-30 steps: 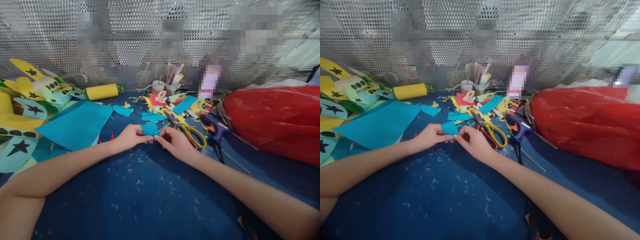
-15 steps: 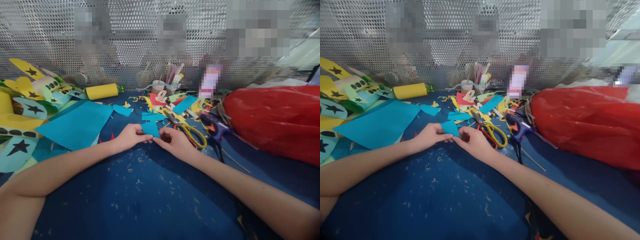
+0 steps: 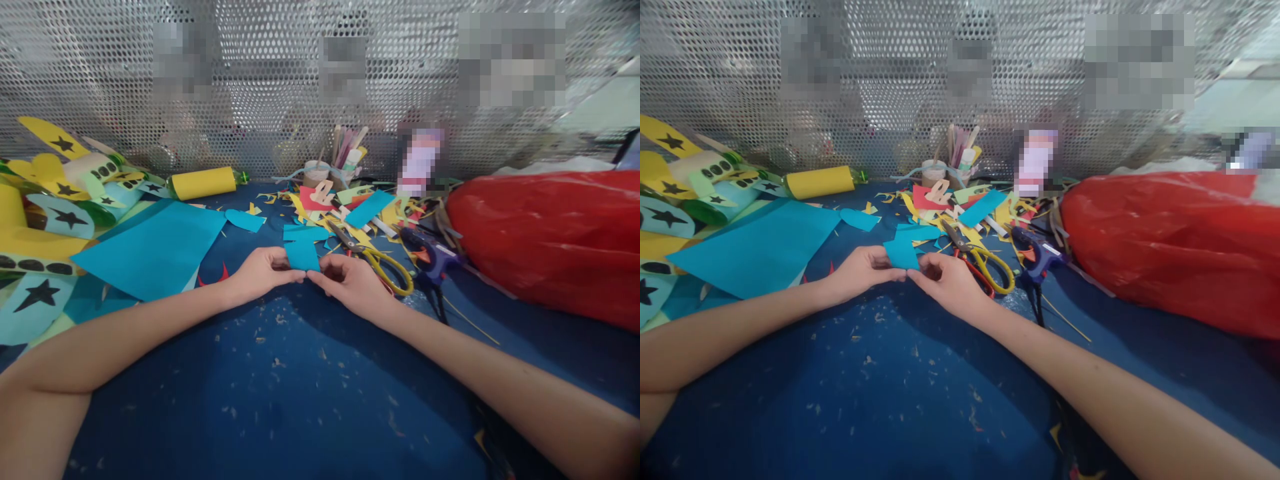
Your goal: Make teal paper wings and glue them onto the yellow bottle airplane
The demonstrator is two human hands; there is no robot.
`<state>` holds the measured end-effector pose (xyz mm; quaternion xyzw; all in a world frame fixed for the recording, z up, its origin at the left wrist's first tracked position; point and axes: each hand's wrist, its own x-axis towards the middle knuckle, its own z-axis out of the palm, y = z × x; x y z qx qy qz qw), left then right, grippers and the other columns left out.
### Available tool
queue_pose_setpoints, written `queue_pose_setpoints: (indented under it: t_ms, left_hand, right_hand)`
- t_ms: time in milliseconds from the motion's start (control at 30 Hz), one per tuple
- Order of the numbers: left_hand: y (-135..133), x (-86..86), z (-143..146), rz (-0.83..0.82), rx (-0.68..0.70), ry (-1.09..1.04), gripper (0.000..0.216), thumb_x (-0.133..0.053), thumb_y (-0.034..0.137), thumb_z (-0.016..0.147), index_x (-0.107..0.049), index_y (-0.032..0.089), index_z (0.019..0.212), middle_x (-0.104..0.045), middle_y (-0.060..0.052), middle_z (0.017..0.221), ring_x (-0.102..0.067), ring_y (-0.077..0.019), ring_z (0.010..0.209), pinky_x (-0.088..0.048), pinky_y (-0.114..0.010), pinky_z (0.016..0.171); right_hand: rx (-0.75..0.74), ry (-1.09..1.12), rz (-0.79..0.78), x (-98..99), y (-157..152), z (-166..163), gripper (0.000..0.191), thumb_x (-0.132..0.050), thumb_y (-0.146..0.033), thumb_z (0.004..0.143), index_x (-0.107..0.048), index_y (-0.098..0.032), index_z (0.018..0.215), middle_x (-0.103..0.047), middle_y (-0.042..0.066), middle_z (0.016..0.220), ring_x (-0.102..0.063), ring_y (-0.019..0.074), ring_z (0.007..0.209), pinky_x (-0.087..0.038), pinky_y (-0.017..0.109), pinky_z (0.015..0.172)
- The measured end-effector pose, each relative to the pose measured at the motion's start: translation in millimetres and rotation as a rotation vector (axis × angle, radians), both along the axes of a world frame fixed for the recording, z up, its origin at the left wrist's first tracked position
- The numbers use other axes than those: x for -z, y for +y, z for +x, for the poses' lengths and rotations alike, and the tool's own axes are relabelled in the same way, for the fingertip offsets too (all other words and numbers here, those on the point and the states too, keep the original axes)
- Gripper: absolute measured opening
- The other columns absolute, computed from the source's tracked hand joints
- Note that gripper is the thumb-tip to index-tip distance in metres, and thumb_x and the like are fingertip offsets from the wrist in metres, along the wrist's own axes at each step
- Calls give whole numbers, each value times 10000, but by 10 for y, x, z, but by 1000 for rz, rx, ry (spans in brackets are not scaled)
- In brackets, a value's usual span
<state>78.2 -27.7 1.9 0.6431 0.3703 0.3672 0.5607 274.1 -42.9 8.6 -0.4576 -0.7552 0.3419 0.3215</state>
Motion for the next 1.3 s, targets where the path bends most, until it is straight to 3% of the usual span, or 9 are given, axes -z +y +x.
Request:
queue_pose_setpoints:
  t_ms: [167, 400, 567, 767, 1000, 1300]
  left_hand:
    - [7, -6, 6, 18, -40, -13, 239, -739, 237, 709, -684, 137, 920, -748, -65, 950, -693, -177, 883, -522, -339, 886]
    - [44, 38, -1, 15, -258, -16, 340, -787, 309, 645, -628, 150, 900, -730, -34, 806, -692, -174, 773, -534, -337, 797]
    - [32, 18, 2, 6, -282, -43, 304, -776, 275, 660, -638, 156, 903, -745, -48, 829, -702, -177, 786, -542, -336, 812]
    - [21, 0, 4, -1, -310, -23, 293, -782, 283, 659, -640, 147, 876, -735, -41, 771, -697, -171, 703, -554, -312, 720]
    - [27, 14, 1, 16, -295, -23, 298, -752, 245, 688, -637, 153, 946, -745, -53, 861, -698, -173, 812, -534, -346, 855]
    - [20, -32, -10, 35, -291, -53, 189, -697, 206, 723, -672, 155, 903, -734, -39, 847, -674, -149, 801, -525, -297, 811]
  right_hand:
    - [6, 27, -11, 13, 8, -2, 323, -573, -490, 834, -490, -210, 695, -509, -35, 520, -499, 118, 462, -402, 259, 469]
    - [57, 150, -34, 38, 30, -4, 335, -577, -533, 826, -522, -203, 811, -522, -39, 532, -511, 121, 462, -425, 259, 476]
    - [64, 162, -35, 65, 63, 5, 338, -560, -532, 842, -537, -195, 826, -539, -34, 526, -503, 113, 452, -428, 255, 475]
    - [55, 158, -37, 62, 63, 8, 326, -514, -510, 878, -555, -188, 850, -547, -29, 533, -501, 110, 456, -429, 249, 478]
    - [79, 167, -48, 41, 64, 16, 292, -528, -464, 880, -569, -180, 825, -544, -29, 535, -492, 102, 463, -426, 244, 482]
    - [121, 230, -82, 39, 93, 32, 331, -536, -515, 855, -536, -188, 800, -519, -45, 508, -465, 90, 436, -403, 232, 454]
